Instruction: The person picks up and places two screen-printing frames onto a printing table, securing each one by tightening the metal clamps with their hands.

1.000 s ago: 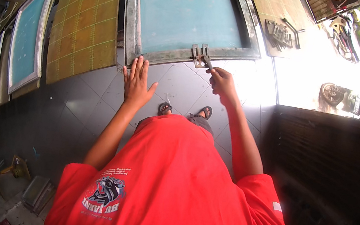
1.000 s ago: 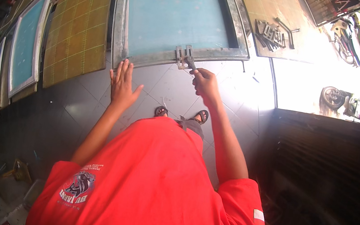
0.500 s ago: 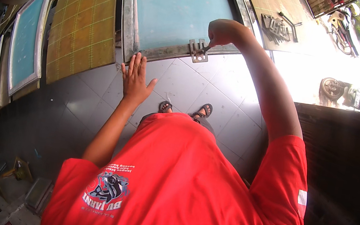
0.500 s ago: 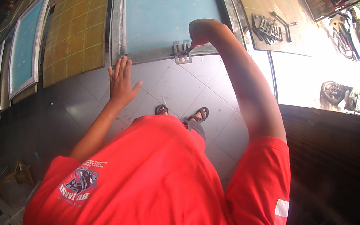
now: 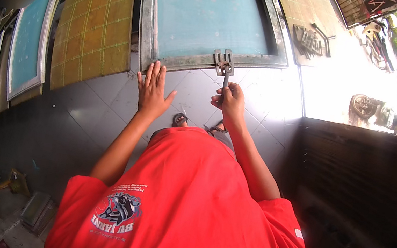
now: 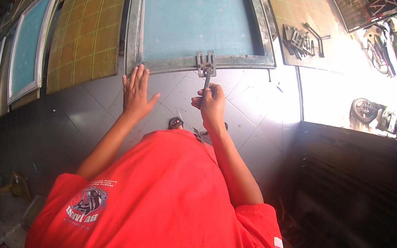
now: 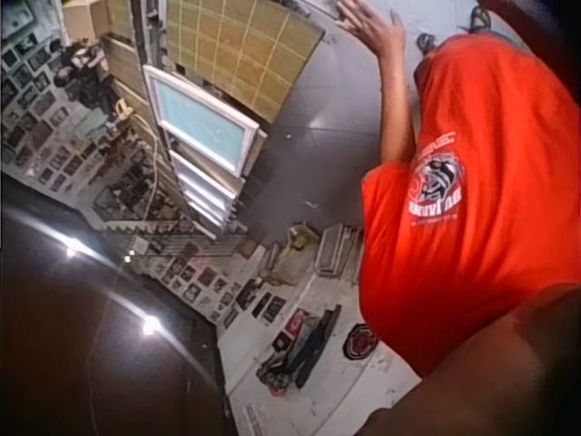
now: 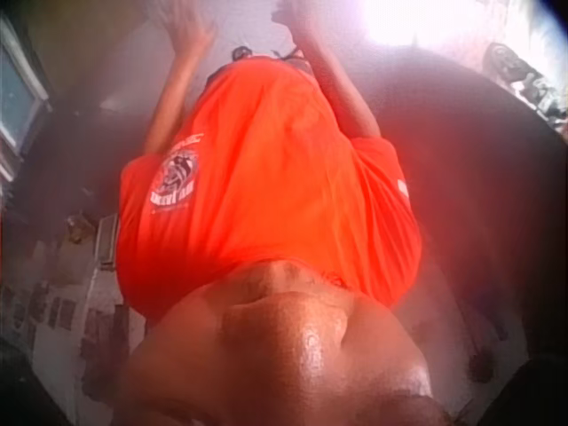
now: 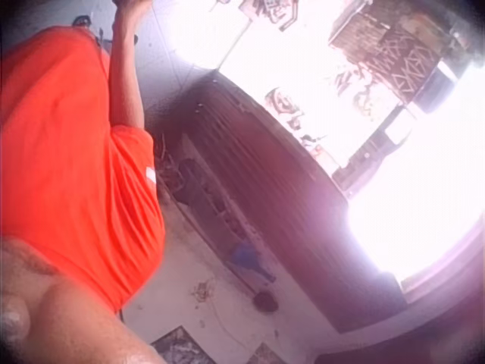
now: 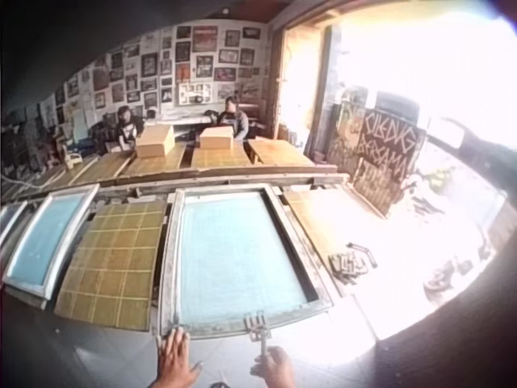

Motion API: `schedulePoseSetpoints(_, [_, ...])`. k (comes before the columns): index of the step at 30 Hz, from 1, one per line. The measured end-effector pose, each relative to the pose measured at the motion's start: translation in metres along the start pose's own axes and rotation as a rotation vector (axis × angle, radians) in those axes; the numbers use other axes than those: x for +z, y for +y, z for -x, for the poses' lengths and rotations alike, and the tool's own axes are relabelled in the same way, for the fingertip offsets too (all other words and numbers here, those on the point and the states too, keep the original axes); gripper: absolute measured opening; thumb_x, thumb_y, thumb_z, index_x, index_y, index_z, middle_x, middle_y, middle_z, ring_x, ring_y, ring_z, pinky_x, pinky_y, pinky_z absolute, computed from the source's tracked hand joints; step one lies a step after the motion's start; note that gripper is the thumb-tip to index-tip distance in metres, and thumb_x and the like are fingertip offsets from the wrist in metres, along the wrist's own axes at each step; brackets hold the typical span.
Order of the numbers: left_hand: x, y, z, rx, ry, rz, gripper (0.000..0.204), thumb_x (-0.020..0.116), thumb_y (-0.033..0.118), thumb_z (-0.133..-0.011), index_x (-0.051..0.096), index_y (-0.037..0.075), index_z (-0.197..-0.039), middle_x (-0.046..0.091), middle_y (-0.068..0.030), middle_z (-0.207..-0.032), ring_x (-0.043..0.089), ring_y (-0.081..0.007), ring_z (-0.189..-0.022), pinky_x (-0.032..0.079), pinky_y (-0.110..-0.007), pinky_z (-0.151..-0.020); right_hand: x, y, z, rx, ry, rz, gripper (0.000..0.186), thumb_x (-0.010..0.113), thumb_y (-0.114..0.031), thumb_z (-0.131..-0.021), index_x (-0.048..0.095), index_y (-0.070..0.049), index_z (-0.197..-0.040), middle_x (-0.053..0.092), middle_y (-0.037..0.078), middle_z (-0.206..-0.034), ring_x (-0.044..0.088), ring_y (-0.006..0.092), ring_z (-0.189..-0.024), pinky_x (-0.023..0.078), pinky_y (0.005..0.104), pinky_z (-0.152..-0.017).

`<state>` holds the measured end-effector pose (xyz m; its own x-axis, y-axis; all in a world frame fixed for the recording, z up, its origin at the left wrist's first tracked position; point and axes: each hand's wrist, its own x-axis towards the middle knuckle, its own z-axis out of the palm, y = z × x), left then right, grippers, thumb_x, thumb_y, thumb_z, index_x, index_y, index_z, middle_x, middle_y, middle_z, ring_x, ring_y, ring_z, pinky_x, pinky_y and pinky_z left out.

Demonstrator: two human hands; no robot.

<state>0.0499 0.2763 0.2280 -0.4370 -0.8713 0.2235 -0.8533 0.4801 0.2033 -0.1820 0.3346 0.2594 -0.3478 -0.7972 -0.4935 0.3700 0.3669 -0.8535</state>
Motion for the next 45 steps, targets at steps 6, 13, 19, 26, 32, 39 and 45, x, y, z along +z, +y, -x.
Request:
schedulePoseSetpoints(6, [0.000, -0.001, 0.000, 0.002, -0.009, 0.005, 0.087, 0.067, 0.040, -0.078, 0.024, 0.004, -0.145, 0.022, -0.0140, -0.153, 0.020, -0.0300, -0.142, 0.007, -0.058, -0.112, 0.016, 0.001, 0.001, 0.038, 0.054, -0.146, 0.017, 0.041, -0.012, -0.099, 0.042, 0.000, -0.112, 0.054, 0.007, -0.087, 0.061, 0.0143, -0.067, 0.058, 0.0319, -0.065])
schedulePoseSetpoints(13, [-0.004, 0.000, 0.000, 0.006, -0.024, -0.001, 0.087, 0.068, 0.039, -0.078, 0.024, 0.004, -0.145, 0.022, -0.0151, -0.153, 0.019, -0.0309, -0.142, 0.007, -0.058, -0.112, 0.025, 0.007, -0.008, 0.057, 0.037, -0.349, 0.013, 0.043, -0.013, -0.099, 0.044, -0.004, -0.108, 0.054, 0.004, -0.085, 0.057, 0.0107, -0.068, 0.057, 0.0327, -0.069])
schedulePoseSetpoints(19, [-0.005, 0.002, -0.001, -0.003, -0.041, 0.001, 0.086, 0.068, 0.037, -0.079, 0.024, 0.003, -0.144, 0.022, -0.0167, -0.152, 0.018, -0.0328, -0.142, 0.007, -0.058, -0.112, 0.022, 0.003, -0.008, 0.073, 0.105, -0.219, 0.014, 0.047, -0.014, -0.098, 0.046, -0.003, -0.106, 0.055, 0.004, -0.084, 0.055, 0.0097, -0.065, 0.056, 0.0297, -0.063])
schedulePoseSetpoints(26, [-0.001, 0.002, -0.001, -0.011, -0.018, 0.003, 0.086, 0.068, 0.037, -0.079, 0.024, 0.004, -0.144, 0.023, -0.0167, -0.152, 0.018, -0.0328, -0.141, 0.008, -0.058, -0.112, -0.004, -0.005, -0.015, -0.021, 0.090, 0.133, 0.017, 0.049, -0.012, -0.095, 0.052, 0.003, -0.102, 0.060, 0.008, -0.081, 0.055, 0.0109, -0.057, 0.049, 0.0264, -0.049])
schedulePoseSetpoints(32, [0.001, 0.002, 0.000, -0.008, 0.013, 0.020, 0.084, 0.068, 0.036, -0.078, 0.026, 0.004, -0.143, 0.024, -0.0165, -0.151, 0.019, -0.0328, -0.141, 0.008, -0.058, -0.112, -0.040, -0.042, -0.030, -0.106, 0.002, 0.515, 0.019, 0.055, -0.013, -0.091, 0.064, 0.003, -0.094, 0.066, 0.008, -0.074, 0.058, 0.0105, -0.053, 0.045, 0.0248, -0.044])
schedulePoseSetpoints(39, [-0.001, 0.002, -0.001, 0.002, 0.015, 0.019, 0.083, 0.069, 0.035, -0.078, 0.027, 0.004, -0.143, 0.024, -0.0166, -0.151, 0.020, -0.0332, -0.141, 0.009, -0.058, -0.112, -0.054, -0.067, -0.057, -0.447, -0.150, 1.126, 0.023, 0.062, -0.024, -0.086, 0.065, -0.005, -0.098, 0.065, 0.018, -0.077, 0.065, 0.0320, -0.069, 0.053, 0.0395, -0.065])
schedulePoseSetpoints(45, [-0.001, 0.002, -0.001, -0.006, 0.001, 0.013, 0.083, 0.069, 0.034, -0.078, 0.026, 0.004, -0.143, 0.024, -0.0172, -0.151, 0.020, -0.0336, -0.141, 0.010, -0.059, -0.112, -0.052, -0.121, -0.089, -0.813, -0.457, 1.755, 0.014, 0.058, -0.028, -0.088, 0.069, -0.019, -0.091, 0.067, 0.005, -0.078, 0.066, 0.0239, -0.077, 0.052, 0.0394, -0.067])
